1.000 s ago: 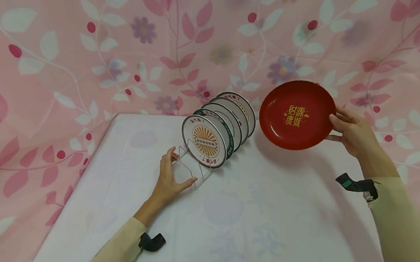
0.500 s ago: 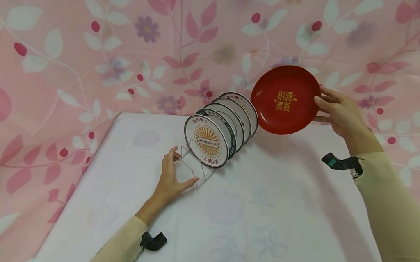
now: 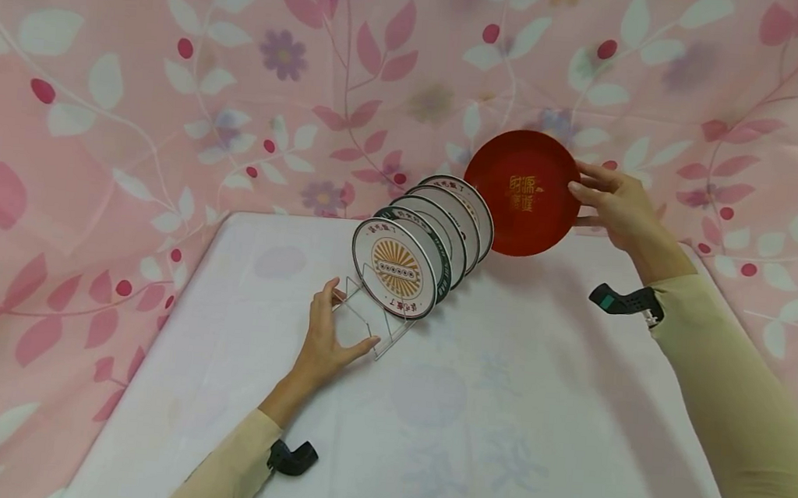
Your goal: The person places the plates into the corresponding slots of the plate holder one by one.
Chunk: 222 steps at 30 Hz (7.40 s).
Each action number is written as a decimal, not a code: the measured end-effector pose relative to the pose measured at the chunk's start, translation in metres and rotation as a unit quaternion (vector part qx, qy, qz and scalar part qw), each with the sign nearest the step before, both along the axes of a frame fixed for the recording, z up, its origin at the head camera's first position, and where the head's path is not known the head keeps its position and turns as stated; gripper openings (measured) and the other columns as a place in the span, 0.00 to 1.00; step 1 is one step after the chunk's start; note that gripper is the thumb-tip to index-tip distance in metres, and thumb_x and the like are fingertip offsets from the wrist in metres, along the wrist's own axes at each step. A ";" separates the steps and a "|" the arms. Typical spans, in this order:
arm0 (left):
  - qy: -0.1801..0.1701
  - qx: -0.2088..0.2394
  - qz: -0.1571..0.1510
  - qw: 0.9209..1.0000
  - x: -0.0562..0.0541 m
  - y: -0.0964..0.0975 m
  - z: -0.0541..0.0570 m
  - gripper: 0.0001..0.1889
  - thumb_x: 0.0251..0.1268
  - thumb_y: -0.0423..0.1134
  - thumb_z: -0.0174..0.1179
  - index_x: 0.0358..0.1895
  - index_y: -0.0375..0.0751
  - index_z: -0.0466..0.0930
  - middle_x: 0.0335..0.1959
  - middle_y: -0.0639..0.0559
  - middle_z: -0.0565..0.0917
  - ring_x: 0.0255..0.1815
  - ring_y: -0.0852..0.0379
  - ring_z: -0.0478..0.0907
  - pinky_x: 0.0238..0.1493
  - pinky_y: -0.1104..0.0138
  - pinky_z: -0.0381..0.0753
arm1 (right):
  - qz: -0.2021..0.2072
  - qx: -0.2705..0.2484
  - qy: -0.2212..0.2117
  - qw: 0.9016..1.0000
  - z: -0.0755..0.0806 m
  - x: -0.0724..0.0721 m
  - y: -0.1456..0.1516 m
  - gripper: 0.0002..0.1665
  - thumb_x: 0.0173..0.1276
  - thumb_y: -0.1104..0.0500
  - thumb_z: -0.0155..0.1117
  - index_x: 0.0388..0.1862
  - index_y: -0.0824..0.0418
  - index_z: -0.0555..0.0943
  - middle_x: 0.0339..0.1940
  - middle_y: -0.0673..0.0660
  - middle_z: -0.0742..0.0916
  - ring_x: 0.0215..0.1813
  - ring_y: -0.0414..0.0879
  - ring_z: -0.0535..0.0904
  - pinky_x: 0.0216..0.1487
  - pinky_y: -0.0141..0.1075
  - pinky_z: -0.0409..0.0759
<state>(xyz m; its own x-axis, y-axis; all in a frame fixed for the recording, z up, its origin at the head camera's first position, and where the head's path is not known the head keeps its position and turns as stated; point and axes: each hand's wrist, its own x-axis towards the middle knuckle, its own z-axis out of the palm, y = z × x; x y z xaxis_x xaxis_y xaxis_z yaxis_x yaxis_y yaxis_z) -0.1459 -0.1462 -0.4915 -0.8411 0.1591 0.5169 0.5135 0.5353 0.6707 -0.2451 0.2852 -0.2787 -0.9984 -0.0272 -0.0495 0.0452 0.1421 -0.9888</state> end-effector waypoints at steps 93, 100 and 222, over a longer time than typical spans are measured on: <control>-0.126 0.063 -0.244 0.959 -0.035 -0.026 0.063 0.27 0.66 0.22 0.52 0.69 0.22 0.61 0.65 0.26 0.69 0.65 0.31 0.67 0.61 0.56 0.72 | 0.019 0.191 0.309 0.931 -0.175 0.131 -0.233 0.49 0.57 0.59 0.75 0.73 0.68 0.61 0.69 0.64 0.72 0.72 0.56 0.65 0.71 0.50 0.63; -0.143 0.059 -0.257 0.954 -0.031 -0.024 0.067 0.30 0.66 0.22 0.50 0.71 0.21 0.55 0.69 0.26 0.65 0.67 0.27 0.62 0.62 0.47 0.69 | 0.007 0.228 0.311 0.923 -0.176 0.129 -0.239 0.51 0.58 0.56 0.75 0.73 0.71 0.60 0.69 0.67 0.72 0.71 0.58 0.66 0.71 0.51 0.64; -0.143 -0.200 -0.227 0.942 0.022 0.042 0.084 0.42 0.46 0.63 0.72 0.57 0.37 0.68 0.48 0.45 0.82 0.46 0.51 0.83 0.46 0.64 0.82 | 0.391 0.352 0.113 0.843 -0.081 0.123 -0.111 0.50 0.58 0.47 0.74 0.72 0.65 0.62 0.69 0.61 0.74 0.70 0.56 0.70 0.66 0.53 0.71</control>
